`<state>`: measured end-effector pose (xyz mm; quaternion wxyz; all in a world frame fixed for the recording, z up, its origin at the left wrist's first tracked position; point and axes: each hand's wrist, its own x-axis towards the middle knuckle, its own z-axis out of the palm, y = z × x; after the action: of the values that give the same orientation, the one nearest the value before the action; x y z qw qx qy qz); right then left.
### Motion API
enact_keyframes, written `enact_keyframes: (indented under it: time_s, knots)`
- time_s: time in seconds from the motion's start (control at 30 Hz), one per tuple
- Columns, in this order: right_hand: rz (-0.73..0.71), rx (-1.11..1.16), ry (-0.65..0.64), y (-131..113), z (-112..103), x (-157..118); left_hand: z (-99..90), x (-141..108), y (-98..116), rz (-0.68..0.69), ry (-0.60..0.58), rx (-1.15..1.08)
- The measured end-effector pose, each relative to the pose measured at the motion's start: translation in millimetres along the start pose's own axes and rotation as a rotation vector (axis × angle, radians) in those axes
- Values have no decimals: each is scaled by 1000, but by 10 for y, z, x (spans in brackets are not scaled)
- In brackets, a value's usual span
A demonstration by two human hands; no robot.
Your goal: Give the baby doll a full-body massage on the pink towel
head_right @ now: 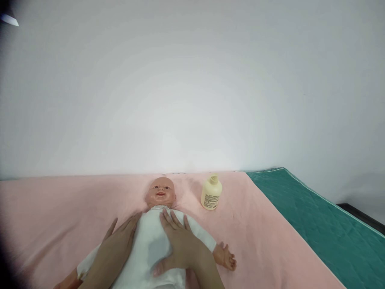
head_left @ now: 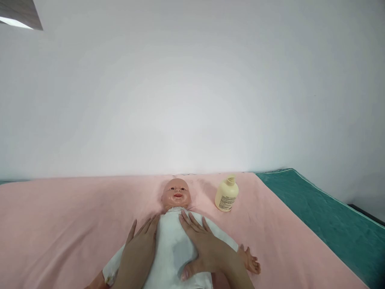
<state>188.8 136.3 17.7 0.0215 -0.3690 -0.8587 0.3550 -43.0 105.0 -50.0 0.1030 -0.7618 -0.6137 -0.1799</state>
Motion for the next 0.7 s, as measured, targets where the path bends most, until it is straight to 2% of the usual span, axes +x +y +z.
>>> enact_keyframes:
  time_s: [0.23,0.3,0.37,0.43,0.53,0.6,0.7]
  knots:
    - [105,-28,-49,202,-89,-124,-56,58,10,-68,35,-185]
    - [120,-26,-42,235,-99,-159,-115,66,42,-29,55,-269]
    - [128,-28,-32,253,-98,-179,-197,68,99,81,44,-366]
    - [133,-36,-28,260,-90,-182,-296,75,177,274,-40,-458]
    - [129,-50,-21,262,-80,-168,-442,112,305,538,-278,-556]
    - [122,-54,-14,264,-77,-161,-508,149,368,577,-422,-594]
    - [102,-45,-8,267,-74,-164,-514,189,397,511,-531,-608]
